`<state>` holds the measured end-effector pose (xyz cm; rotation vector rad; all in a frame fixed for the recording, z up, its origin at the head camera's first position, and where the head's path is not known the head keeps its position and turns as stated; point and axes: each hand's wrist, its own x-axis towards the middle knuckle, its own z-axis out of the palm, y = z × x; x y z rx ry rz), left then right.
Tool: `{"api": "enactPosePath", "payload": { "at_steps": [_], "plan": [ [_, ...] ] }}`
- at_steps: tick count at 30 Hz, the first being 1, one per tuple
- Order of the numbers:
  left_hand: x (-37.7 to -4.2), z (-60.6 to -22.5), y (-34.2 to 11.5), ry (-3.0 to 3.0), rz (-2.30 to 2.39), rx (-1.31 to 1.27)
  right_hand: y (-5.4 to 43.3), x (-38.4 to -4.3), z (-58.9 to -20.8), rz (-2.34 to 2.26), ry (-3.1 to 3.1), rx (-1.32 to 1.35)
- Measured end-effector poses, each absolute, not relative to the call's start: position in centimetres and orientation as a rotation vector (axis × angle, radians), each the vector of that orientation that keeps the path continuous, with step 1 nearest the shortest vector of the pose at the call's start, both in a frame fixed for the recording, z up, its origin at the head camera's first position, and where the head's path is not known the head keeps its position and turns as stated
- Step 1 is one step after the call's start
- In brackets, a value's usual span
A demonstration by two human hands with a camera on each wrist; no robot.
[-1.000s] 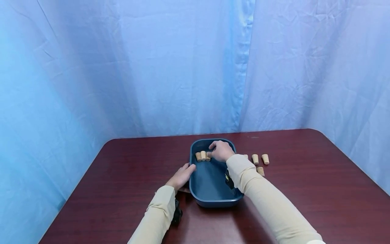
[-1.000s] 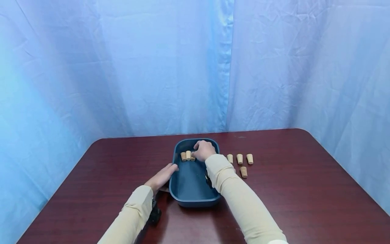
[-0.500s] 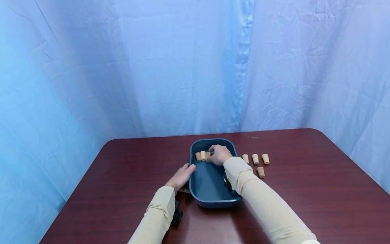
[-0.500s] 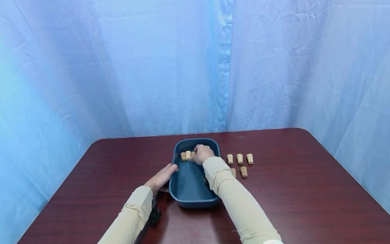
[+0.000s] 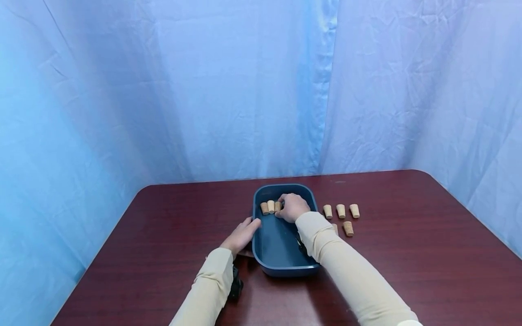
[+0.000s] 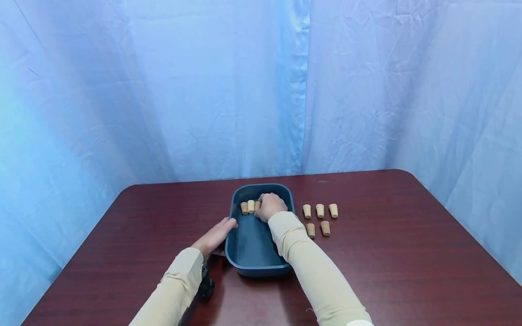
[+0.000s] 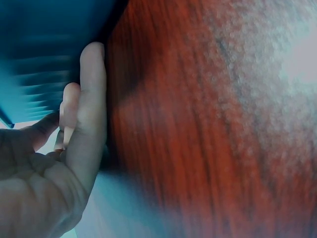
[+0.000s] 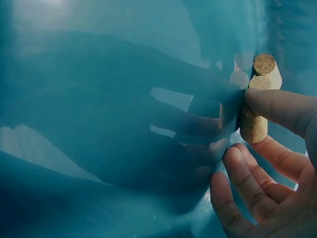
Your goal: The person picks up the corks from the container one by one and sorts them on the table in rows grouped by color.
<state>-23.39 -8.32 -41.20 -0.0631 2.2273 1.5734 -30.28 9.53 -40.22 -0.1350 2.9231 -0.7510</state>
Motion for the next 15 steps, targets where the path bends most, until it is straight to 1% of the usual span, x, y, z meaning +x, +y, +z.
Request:
{"api": "enactPosePath", "payload": {
  "at_steps": [7,15],
  "plan": [
    [-23.3,-41.2,-8.1,2.230,1.571,-0.056,10.0,-30.5,-40.5,-0.742,2.925,-0.149],
    [-23.3,-41.0,-7.9,2.231,1.564,-0.051,10.5,-30.1,-39.1,-0.765,2.866,-0.126]
  ]
}}
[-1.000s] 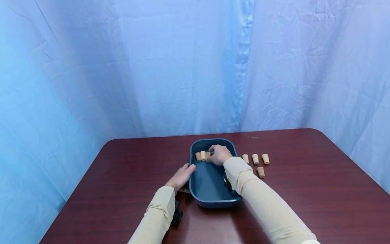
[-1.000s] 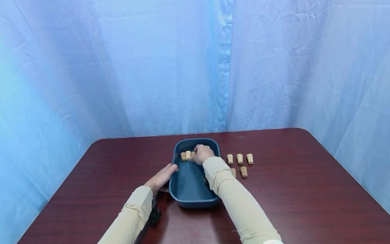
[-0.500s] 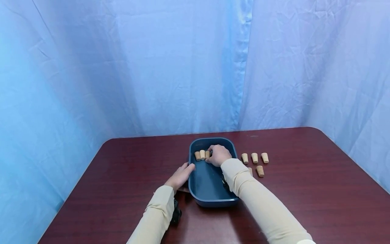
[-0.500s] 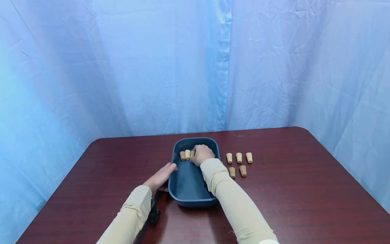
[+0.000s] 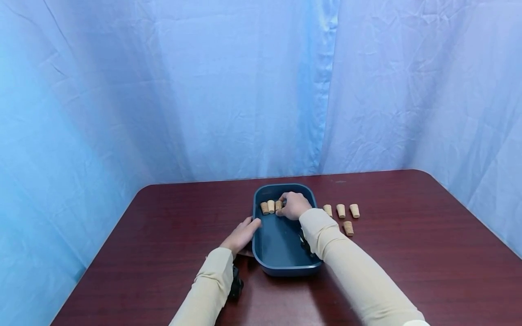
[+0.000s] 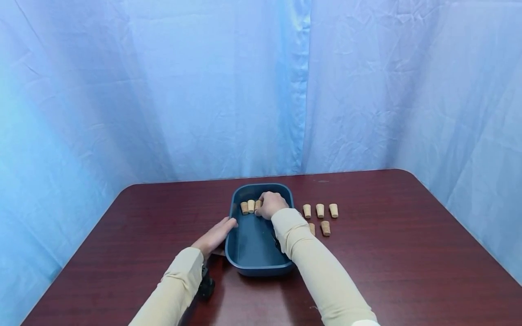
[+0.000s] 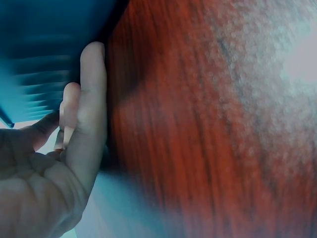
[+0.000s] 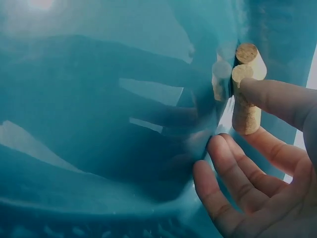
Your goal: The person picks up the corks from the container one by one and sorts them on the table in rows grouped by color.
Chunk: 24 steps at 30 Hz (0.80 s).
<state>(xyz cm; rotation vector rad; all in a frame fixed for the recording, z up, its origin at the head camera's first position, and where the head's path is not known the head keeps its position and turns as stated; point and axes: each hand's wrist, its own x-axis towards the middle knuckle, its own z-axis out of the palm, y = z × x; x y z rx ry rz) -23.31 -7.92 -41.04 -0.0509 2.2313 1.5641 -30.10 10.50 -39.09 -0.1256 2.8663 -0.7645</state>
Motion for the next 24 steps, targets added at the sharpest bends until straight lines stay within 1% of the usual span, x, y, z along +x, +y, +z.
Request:
{"api": "enactPosePath", "payload": {
  "at_steps": [8,15,24],
  "plan": [
    [-23.0,-41.0,-8.0,2.254,1.540,-0.022,11.1,-29.7,-38.3,-0.764,2.851,-0.169],
    [-23.0,-41.3,-8.1,2.234,1.578,-0.014,11.4,-28.9,-36.5,-0.900,2.785,-0.246],
    [-22.9,-41.3,-7.8,2.244,1.567,-0.011,12.0,-28.5,-35.1,-0.906,2.809,-0.333]
  ]
}}
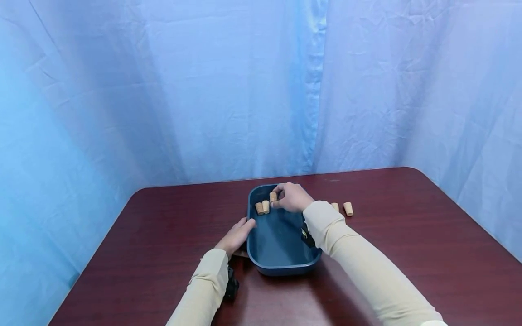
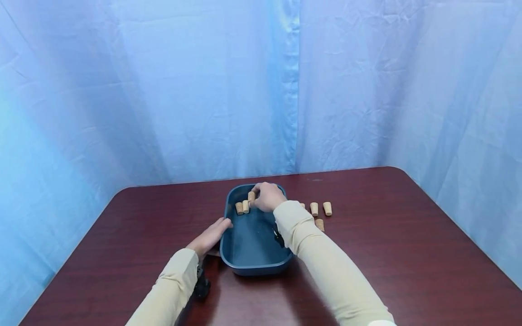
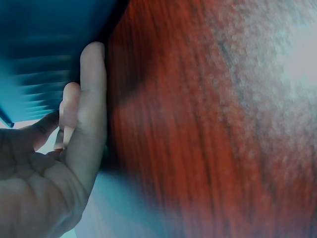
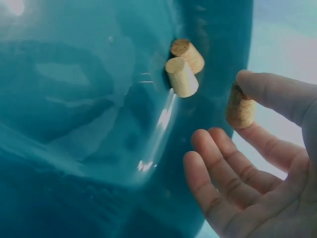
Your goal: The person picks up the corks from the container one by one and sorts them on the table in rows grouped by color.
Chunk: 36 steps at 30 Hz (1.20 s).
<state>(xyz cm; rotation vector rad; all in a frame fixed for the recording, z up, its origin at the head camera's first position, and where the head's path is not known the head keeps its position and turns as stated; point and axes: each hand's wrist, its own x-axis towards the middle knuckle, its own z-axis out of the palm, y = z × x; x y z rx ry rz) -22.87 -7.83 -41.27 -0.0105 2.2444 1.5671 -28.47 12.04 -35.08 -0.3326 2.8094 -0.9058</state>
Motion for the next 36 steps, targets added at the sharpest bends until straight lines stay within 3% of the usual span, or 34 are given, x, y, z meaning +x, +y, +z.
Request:
{"api": "enactPosePath", "payload": {
  "at_steps": [36],
  "plan": [
    [-22.7,-40.9,-8.0,2.235,1.572,-0.005,19.9,-25.7,-32.3,-0.971,2.882,-0.494]
  ]
}}
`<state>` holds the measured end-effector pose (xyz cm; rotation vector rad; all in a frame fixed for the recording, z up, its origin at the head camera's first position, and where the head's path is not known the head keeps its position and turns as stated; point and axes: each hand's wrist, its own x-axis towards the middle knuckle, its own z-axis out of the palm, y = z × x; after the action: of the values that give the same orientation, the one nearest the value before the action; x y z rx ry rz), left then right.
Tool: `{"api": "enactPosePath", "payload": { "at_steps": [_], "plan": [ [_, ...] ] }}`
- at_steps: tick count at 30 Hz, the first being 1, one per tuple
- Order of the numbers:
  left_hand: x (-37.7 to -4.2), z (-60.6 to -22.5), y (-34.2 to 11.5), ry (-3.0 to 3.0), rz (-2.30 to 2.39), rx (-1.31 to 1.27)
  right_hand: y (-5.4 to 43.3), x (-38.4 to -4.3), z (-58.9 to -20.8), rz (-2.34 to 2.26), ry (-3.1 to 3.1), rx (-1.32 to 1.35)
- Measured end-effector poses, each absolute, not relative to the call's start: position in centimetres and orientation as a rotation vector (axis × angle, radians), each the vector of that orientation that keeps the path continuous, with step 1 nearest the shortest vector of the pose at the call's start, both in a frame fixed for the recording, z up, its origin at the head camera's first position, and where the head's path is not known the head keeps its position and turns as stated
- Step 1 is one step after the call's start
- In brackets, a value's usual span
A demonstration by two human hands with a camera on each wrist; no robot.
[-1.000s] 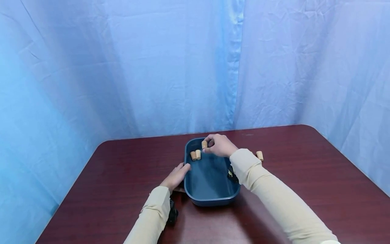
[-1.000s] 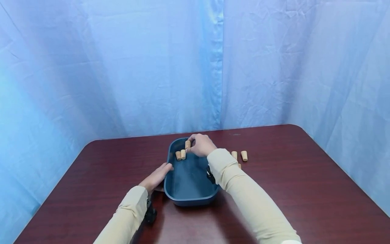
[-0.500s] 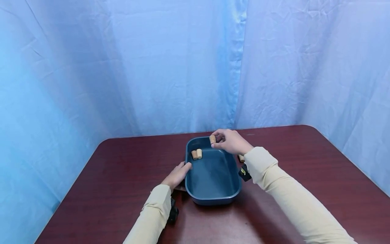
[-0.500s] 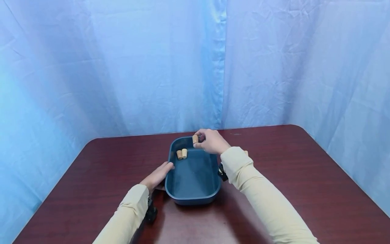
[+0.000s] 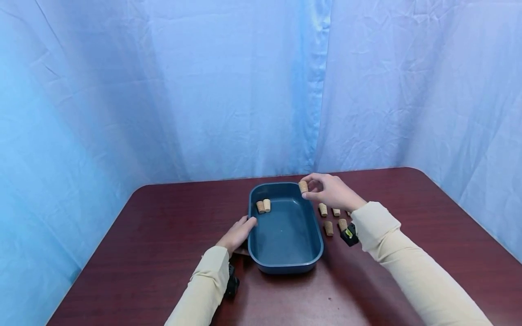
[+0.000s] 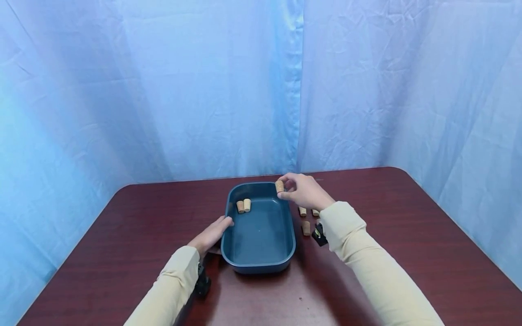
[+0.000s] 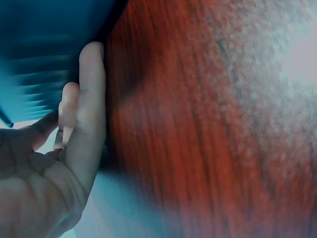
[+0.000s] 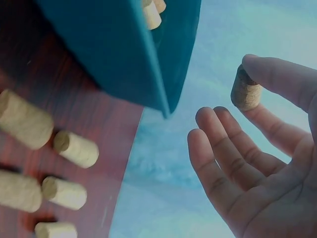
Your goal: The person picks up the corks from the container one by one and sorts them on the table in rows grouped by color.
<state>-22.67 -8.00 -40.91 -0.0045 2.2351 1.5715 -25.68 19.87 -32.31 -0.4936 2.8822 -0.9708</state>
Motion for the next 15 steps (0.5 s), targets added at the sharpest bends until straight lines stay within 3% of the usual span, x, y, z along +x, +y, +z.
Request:
{"api": "enactPosePath", "payload": {
  "at_steps": [15],
  "plan": [
    [-22.4,-40.9,-7.8,2.239,1.587,-0.007,25.0,-24.3,-34.2,-1.003,2.917,-0.443]
  ]
}}
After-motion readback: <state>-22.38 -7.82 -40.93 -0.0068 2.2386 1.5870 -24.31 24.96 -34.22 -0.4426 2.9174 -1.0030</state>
